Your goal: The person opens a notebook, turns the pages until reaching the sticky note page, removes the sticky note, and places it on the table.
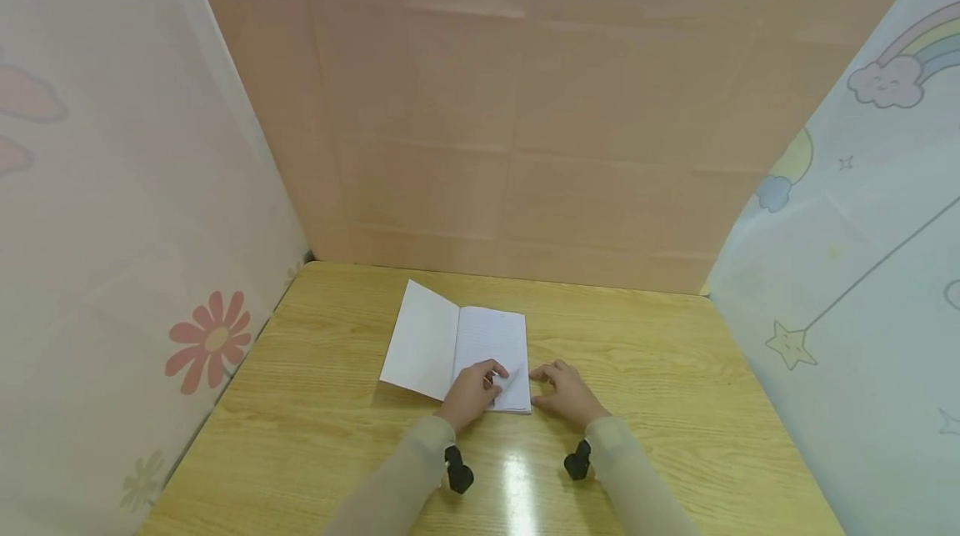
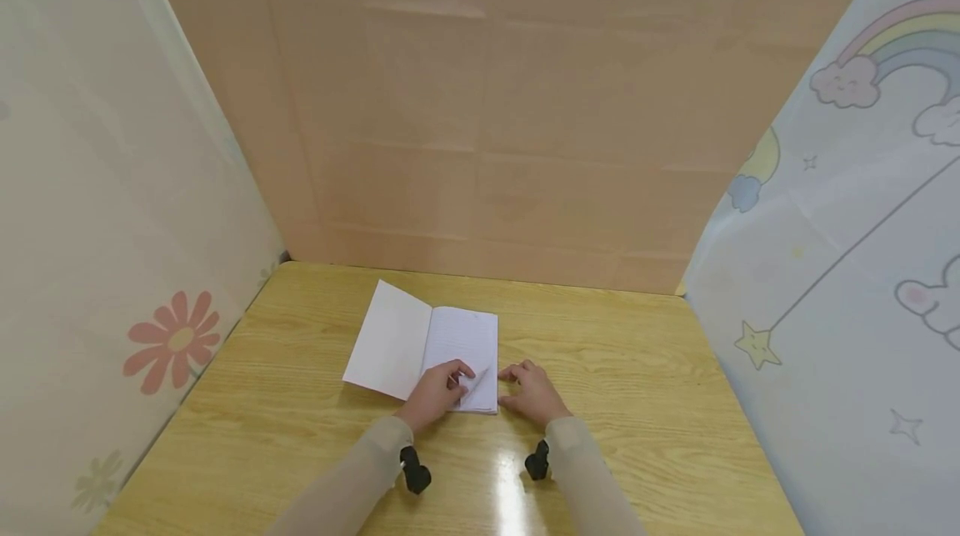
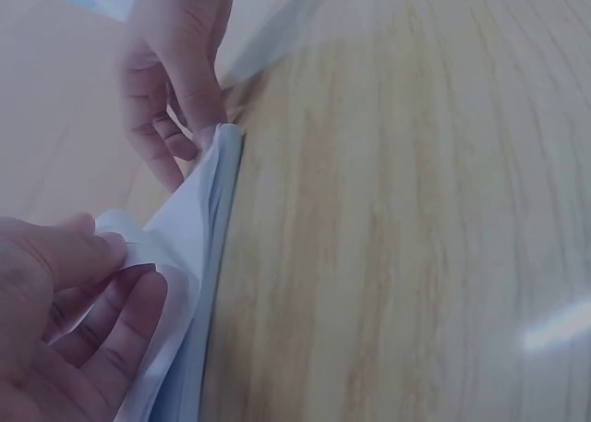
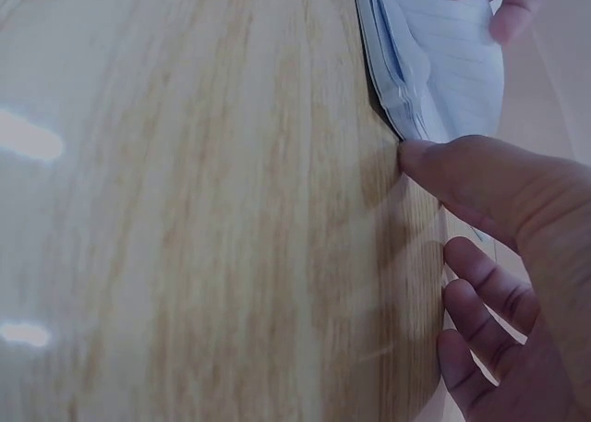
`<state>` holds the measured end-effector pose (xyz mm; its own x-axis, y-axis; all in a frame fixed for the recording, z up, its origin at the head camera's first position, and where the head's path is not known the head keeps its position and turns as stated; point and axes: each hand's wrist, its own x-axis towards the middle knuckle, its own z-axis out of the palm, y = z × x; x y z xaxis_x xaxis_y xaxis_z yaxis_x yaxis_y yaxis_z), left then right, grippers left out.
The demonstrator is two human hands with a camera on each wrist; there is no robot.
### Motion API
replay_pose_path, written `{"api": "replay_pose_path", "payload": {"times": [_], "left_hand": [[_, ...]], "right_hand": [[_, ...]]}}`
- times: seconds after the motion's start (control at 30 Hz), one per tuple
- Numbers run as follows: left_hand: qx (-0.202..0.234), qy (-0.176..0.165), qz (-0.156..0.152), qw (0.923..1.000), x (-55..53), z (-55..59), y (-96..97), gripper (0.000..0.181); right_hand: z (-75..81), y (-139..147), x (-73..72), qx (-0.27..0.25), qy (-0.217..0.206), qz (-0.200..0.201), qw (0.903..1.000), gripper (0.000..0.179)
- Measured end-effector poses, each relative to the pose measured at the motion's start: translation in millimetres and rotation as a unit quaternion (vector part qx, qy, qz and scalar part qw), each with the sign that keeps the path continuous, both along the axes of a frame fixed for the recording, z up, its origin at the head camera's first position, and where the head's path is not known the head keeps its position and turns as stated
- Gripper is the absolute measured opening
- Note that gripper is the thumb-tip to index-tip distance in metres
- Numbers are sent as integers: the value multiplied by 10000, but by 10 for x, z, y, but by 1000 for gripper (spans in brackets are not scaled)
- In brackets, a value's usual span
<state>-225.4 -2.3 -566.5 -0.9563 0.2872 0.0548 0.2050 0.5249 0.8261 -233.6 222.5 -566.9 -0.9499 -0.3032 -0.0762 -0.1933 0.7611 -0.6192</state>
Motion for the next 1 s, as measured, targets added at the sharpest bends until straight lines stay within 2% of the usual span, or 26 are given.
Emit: {"api": "replay_pose_path", "payload": {"times": [0.13,0.4,0.63,0.83,1.0], "left_hand": [[26,-20,49,10000,-1,58,-42,15],[198,-72,231,9995,4,285,-131,16],[298,93,272,9991,4,449,-256,17],[584,107,444,9972,62,635,-403,18],[592,305,657,9956,124,734,-564,16]], "right_hand": [[15,-12,2,48,-31,-41,10000,36],[27,-17,8,72,-66,-99,9999,35],[34,-18,11,32,-128,-92,9999,36],[54,-11,36,-85,-162,-30,9998,36],[68,-10,52,-135,-144,38,9998,37]]}}
